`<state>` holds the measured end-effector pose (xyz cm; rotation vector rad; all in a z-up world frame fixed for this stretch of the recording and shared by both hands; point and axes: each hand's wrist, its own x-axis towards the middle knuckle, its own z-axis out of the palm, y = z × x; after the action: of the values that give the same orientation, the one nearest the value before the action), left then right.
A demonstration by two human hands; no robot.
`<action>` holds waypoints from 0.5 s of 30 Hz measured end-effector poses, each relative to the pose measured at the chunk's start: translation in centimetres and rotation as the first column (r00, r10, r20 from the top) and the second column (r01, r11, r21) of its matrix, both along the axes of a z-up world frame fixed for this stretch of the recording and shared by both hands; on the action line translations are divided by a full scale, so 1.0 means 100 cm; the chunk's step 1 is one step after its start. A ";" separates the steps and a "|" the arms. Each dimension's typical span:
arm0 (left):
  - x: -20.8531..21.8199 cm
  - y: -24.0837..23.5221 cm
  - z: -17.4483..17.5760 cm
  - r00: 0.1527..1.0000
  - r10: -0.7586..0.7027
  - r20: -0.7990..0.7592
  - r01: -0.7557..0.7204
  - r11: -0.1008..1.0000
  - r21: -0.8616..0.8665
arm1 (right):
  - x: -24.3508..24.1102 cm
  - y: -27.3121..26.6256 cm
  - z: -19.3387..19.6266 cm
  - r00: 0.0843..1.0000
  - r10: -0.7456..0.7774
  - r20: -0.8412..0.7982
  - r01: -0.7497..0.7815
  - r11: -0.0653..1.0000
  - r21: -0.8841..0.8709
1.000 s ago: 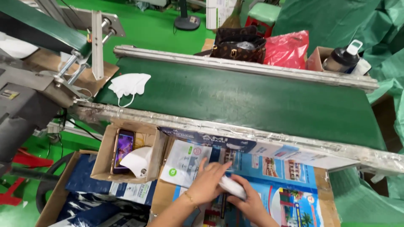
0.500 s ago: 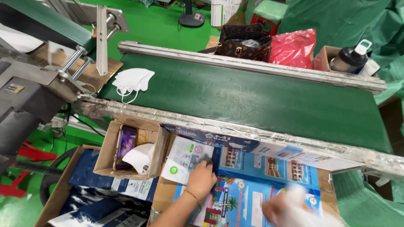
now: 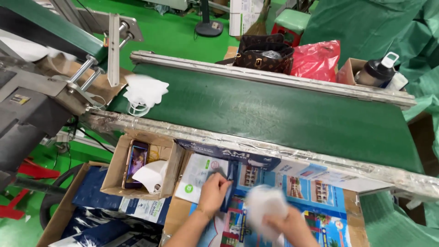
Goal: Packaging face masks into plastic bags and arranging them on a conveyor belt.
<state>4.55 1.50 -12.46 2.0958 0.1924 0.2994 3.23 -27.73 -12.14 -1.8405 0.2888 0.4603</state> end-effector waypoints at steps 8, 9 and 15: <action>-0.035 -0.015 0.034 0.928 -0.293 0.230 0.328 0.936 -0.130 | -0.003 0.072 0.030 0.947 0.175 0.269 -0.267 0.896 0.356; -0.038 -0.015 0.035 0.856 -0.389 0.341 0.447 0.888 -0.110 | -0.002 0.079 0.035 0.970 0.083 0.227 -0.145 0.951 0.274; -0.050 -0.024 0.037 0.881 -0.394 0.263 0.388 0.919 0.073 | 0.011 0.070 0.018 0.901 0.080 0.426 0.068 0.945 -0.319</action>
<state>-0.46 -0.87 -8.72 2.0293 -0.3989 0.3395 4.36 -20.70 -10.36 -2.2112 0.0514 -0.0114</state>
